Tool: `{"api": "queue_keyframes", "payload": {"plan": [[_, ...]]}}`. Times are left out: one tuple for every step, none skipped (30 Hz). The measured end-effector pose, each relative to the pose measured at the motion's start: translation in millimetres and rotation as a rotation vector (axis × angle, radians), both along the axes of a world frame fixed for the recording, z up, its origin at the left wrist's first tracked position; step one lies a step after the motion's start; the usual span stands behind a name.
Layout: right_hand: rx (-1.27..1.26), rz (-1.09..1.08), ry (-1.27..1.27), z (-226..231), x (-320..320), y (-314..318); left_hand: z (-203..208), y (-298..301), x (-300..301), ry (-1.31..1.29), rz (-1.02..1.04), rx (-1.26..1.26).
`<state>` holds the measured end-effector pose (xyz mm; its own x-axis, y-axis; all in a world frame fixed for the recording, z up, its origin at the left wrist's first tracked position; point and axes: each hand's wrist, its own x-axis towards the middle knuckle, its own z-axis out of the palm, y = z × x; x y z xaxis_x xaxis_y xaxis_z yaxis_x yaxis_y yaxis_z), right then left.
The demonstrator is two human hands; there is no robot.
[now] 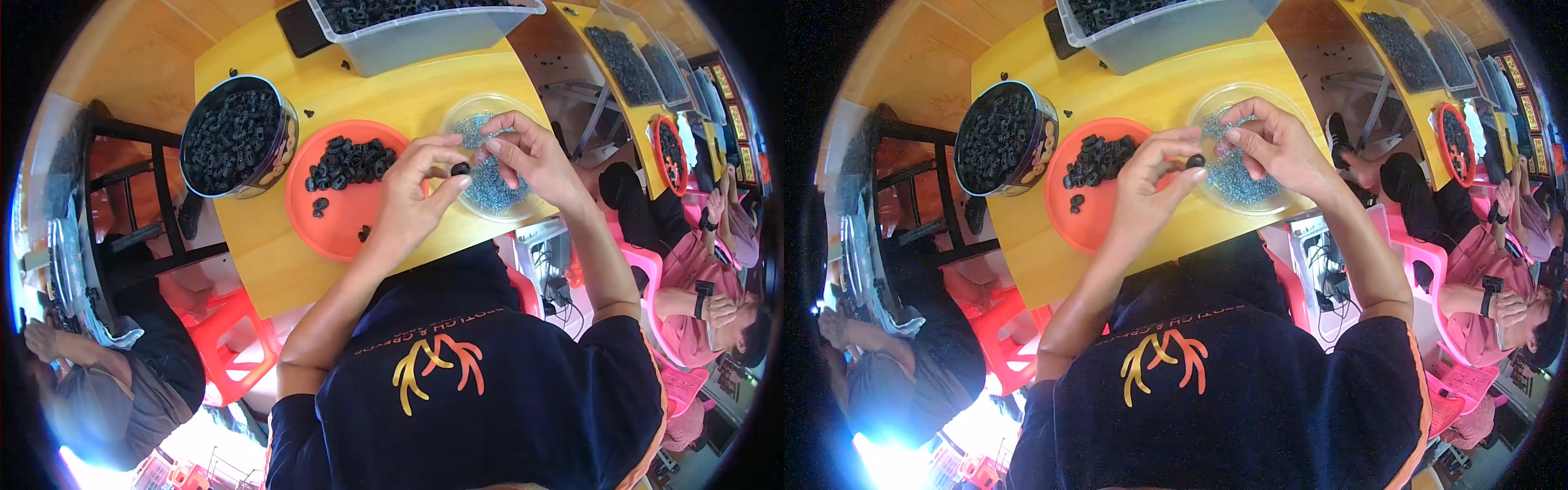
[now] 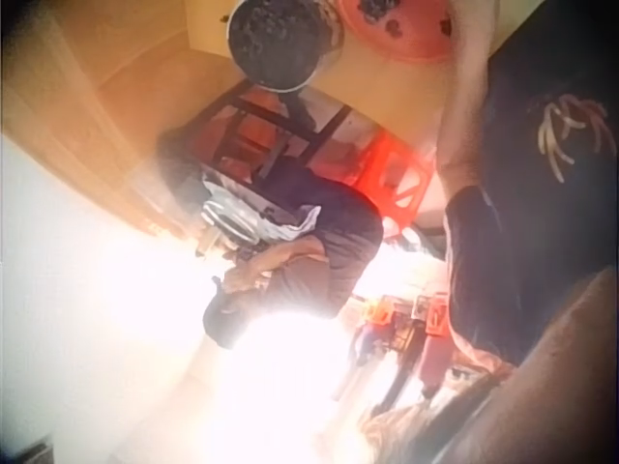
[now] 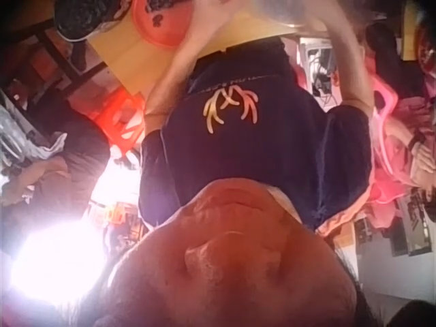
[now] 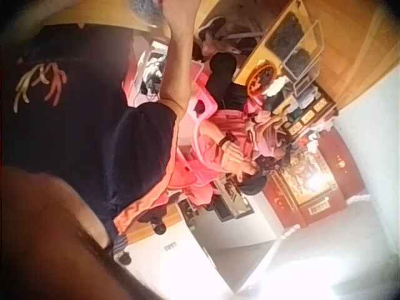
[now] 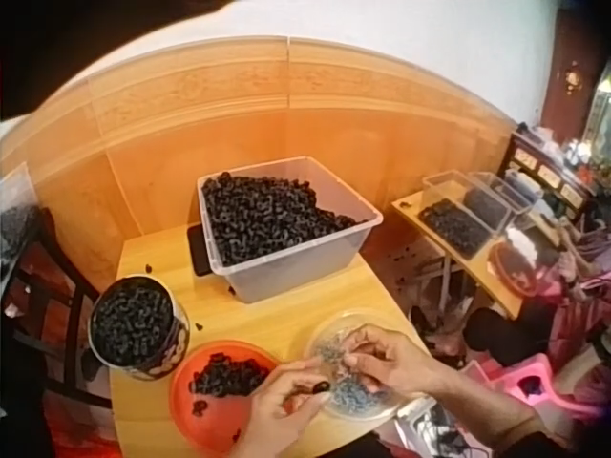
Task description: The person assembles small black plastic components by hand, inserting small pins into the pieces taken from a plate on the table.
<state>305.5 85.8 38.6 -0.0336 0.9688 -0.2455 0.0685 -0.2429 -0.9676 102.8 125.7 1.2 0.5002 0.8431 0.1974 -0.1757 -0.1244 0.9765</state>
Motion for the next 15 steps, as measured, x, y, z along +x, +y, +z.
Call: {"api": "queue_keyframes", "payload": {"plan": [[0.009,-0.010,0.012,1.4,-0.5,-0.9,-1.4,1.9,5.8,0.002,-0.001,0.003],[0.012,-0.011,0.014,2.5,-1.2,-1.3,-4.0,3.7,10.6,0.022,-0.006,0.033],[0.015,-0.013,0.008,3.3,-1.9,-1.4,-5.6,5.1,14.5,0.043,-0.010,0.062],[0.016,-0.016,0.002,3.5,-1.8,-2.1,-6.1,5.5,18.6,0.045,-0.012,0.064],[0.018,-0.017,0.005,2.8,-0.8,-2.8,-6.5,5.8,22.1,0.038,0.000,0.073],[0.018,-0.012,0.006,1.4,0.5,-3.7,-6.8,5.7,24.5,0.030,0.012,0.083],[0.020,-0.007,0.007,0.5,1.6,-3.7,-7.0,5.6,25.9,0.033,0.010,0.085],[0.022,-0.008,0.010,0.5,2.0,-3.9,-7.4,5.0,26.7,0.060,0.023,0.092],[0.018,-0.005,0.014,0.9,2.2,-4.3,-8.0,4.9,27.7,0.088,0.035,0.100],[0.013,-0.003,0.018,1.0,2.4,-5.1,-9.6,5.2,29.0,0.090,0.033,0.101],[0.014,-0.005,0.020,0.8,2.1,-5.2,-11.8,5.9,30.4,0.088,0.051,0.133],[0.018,-0.024,0.006,0.5,0.8,-4.8,-14.0,6.7,31.7,0.086,0.070,0.164],[0.021,-0.046,-0.009,0.2,0.0,-5.0,-16.7,6.8,33.8,0.087,0.065,0.164],[0.020,-0.051,-0.007,0.3,-1.4,-4.7,-19.4,7.0,35.9,0.054,0.072,0.103],[0.035,-0.060,-0.014,0.5,-3.0,-4.2,-21.1,6.9,37.3,0.020,0.079,0.043]]}}
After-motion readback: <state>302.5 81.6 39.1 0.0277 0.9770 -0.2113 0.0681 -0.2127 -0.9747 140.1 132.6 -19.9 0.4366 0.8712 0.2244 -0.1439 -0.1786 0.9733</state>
